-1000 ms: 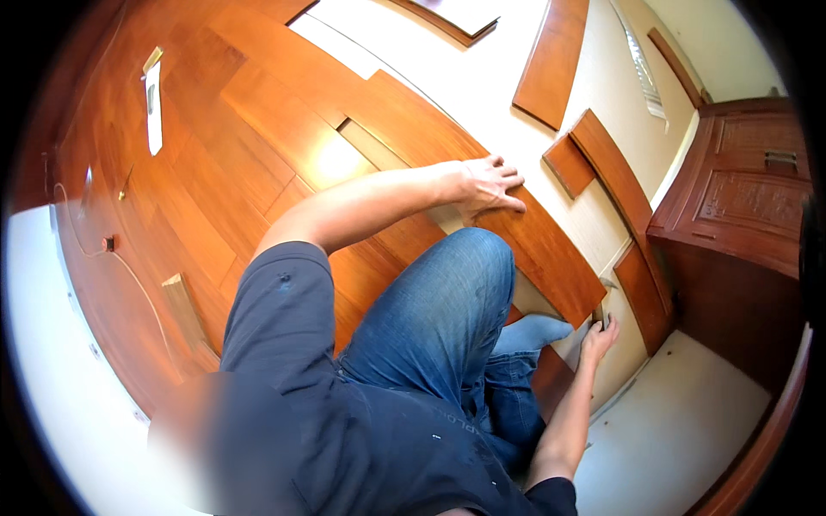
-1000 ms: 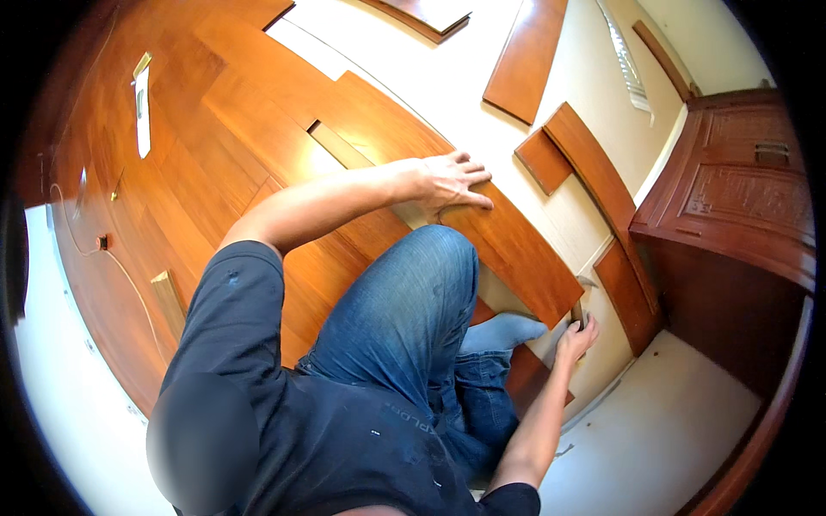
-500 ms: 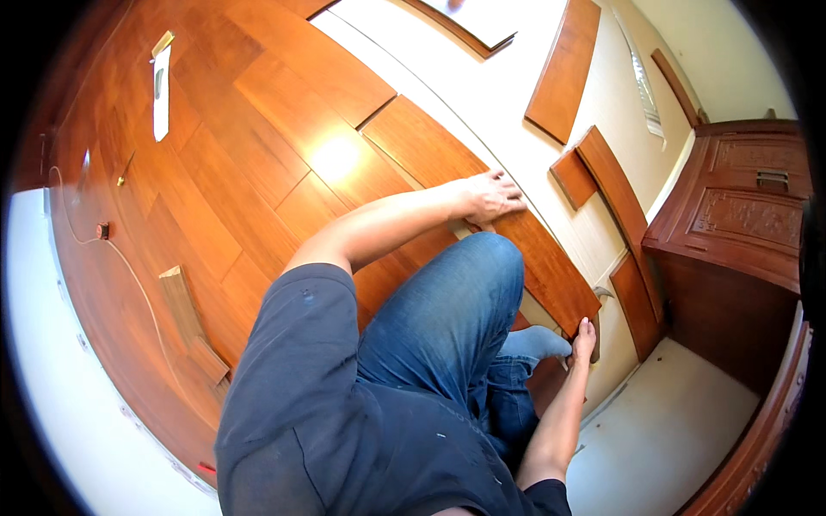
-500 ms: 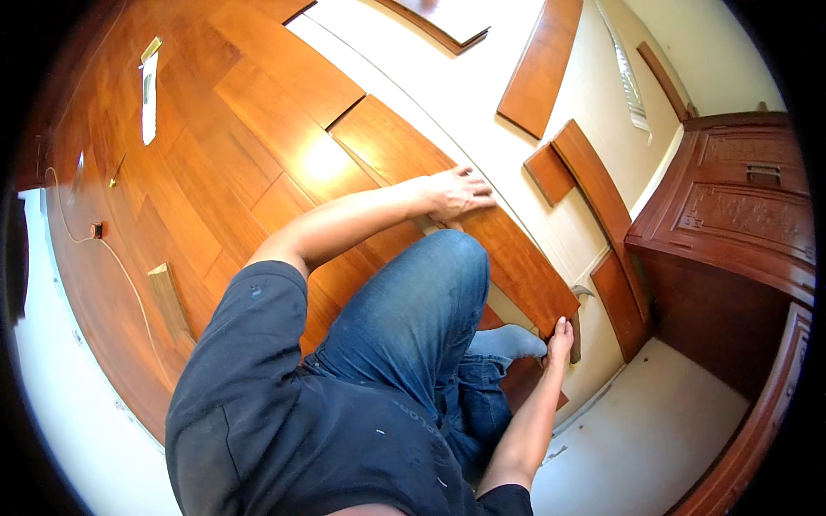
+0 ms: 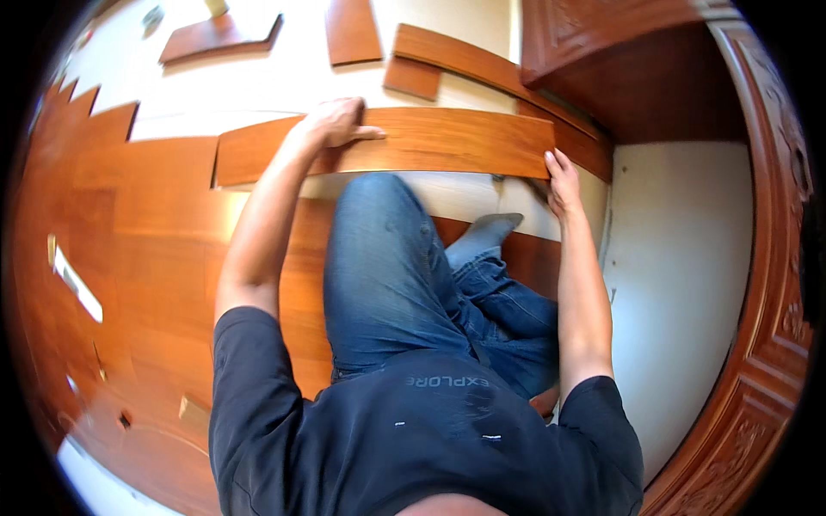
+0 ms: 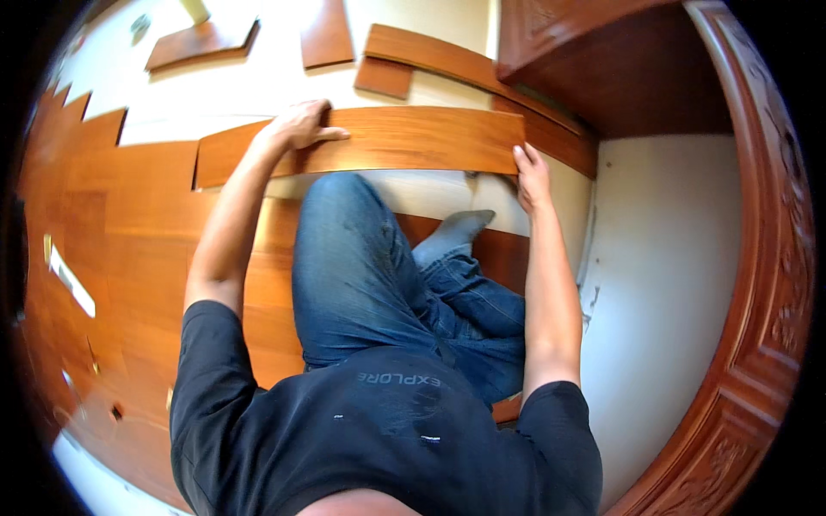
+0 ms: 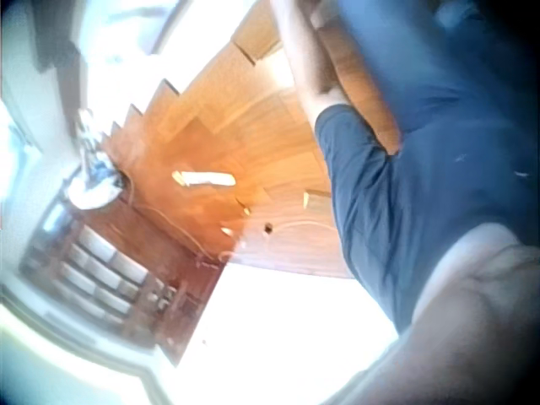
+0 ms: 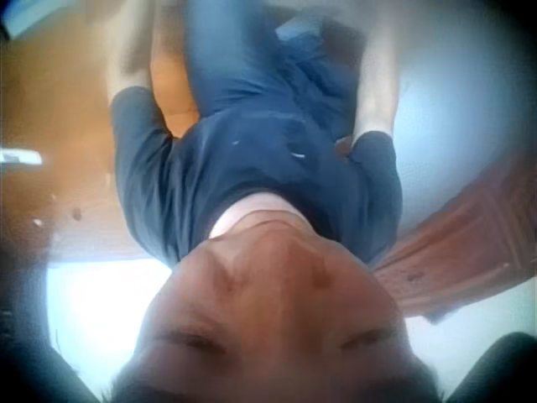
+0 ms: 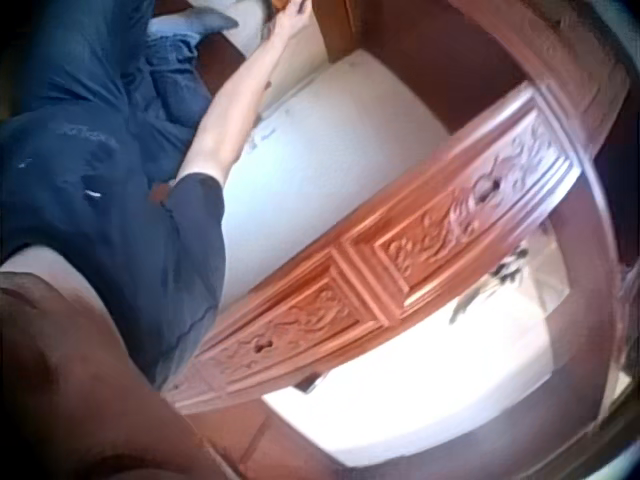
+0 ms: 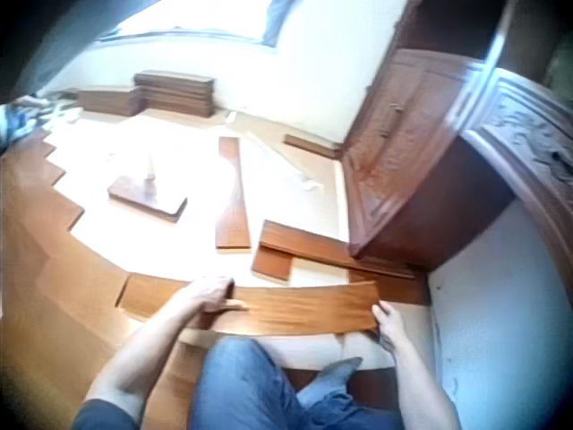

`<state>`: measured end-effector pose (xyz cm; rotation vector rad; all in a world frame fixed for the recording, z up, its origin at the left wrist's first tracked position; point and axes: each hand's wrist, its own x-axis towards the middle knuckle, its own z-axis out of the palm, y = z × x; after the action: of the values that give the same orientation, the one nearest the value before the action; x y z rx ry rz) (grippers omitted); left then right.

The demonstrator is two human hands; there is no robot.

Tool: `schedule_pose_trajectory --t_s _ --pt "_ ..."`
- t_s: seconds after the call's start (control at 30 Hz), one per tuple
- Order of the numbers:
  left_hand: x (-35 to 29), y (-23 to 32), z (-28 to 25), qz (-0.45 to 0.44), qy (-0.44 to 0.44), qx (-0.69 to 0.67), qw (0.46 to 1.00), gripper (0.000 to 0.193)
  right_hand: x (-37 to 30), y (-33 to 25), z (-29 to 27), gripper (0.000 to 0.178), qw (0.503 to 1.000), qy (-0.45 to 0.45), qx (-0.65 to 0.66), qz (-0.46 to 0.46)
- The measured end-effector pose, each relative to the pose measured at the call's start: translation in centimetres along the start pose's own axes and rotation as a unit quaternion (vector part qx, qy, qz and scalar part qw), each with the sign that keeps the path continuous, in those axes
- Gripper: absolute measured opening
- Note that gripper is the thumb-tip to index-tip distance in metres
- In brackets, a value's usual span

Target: The person installs hardwood flooring planks on a subfloor. They position each plank, tap it into place with a hammer, and secure it using a pneumatic nail gun. The process is repeated for multiple planks across the room.

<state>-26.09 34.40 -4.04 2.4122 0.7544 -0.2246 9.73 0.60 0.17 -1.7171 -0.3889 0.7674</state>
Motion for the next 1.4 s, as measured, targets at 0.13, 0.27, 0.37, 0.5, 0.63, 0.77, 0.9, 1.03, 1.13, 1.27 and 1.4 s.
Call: schedule_pose_trajectory --t_s 0.13,0.27,0.37,0.5,0.63,0.77,0.9,1.03,1.13,1.27,1.4 --pt "-2.4 0.6 -3.6 0.040 0.120 -0.090 0.988 0.074 -2.3 -4.7 1.6 0.053 0.996 0.050 0.065 -0.039" --pt "-7.8 3.8 -7.8 0.062 0.340 -0.062 0.936 0.058 -3.3 -8.5 -0.6 0.055 0.967 -0.027 0.196 -0.163" --pt "-10.3 2.4 -9.5 0.118 0.504 -0.121 0.847 0.041 -3.9 -6.4 -0.2 0.057 0.983 -0.012 0.127 -0.134" --pt "-10.9 4.1 -10.7 0.112 0.673 -0.350 0.642 0.037 -5.3 0.9 2.5 0.064 0.996 -0.042 0.065 -0.039" --pt "-9.1 8.0 -11.1 0.136 0.625 -0.583 0.501 0.035 -4.5 6.3 5.4 0.069 0.996 -0.016 0.083 0.023" --pt "-11.0 10.5 -7.6 0.106 0.597 -0.498 0.620 0.056 -2.2 4.2 4.8 0.100 0.998 -0.017 0.053 0.043" --pt "-10.2 9.2 -0.5 0.064 0.556 -0.628 0.541 0.050 -3.3 0.0 4.7 0.071 0.995 -0.083 0.055 -0.023" --pt "-10.9 9.6 3.5 -0.063 0.339 -0.794 0.501 0.048 -2.6 -0.4 -0.2 0.052 0.996 -0.042 0.025 -0.069" --pt "-10.6 5.8 5.9 -0.087 0.270 -0.867 0.410 0.045 -1.7 -1.0 -3.0 0.052 0.999 -0.024 -0.018 -0.024" --pt "-8.0 0.7 9.9 -0.202 0.260 -0.856 0.398 0.029 0.5 -0.8 -3.8 0.049 0.982 0.041 -0.185 0.022" --pt "-8.4 -1.5 12.5 -0.242 0.208 -0.866 0.384 0.025 0.5 -1.9 -1.4 0.054 0.980 0.007 -0.195 -0.051"
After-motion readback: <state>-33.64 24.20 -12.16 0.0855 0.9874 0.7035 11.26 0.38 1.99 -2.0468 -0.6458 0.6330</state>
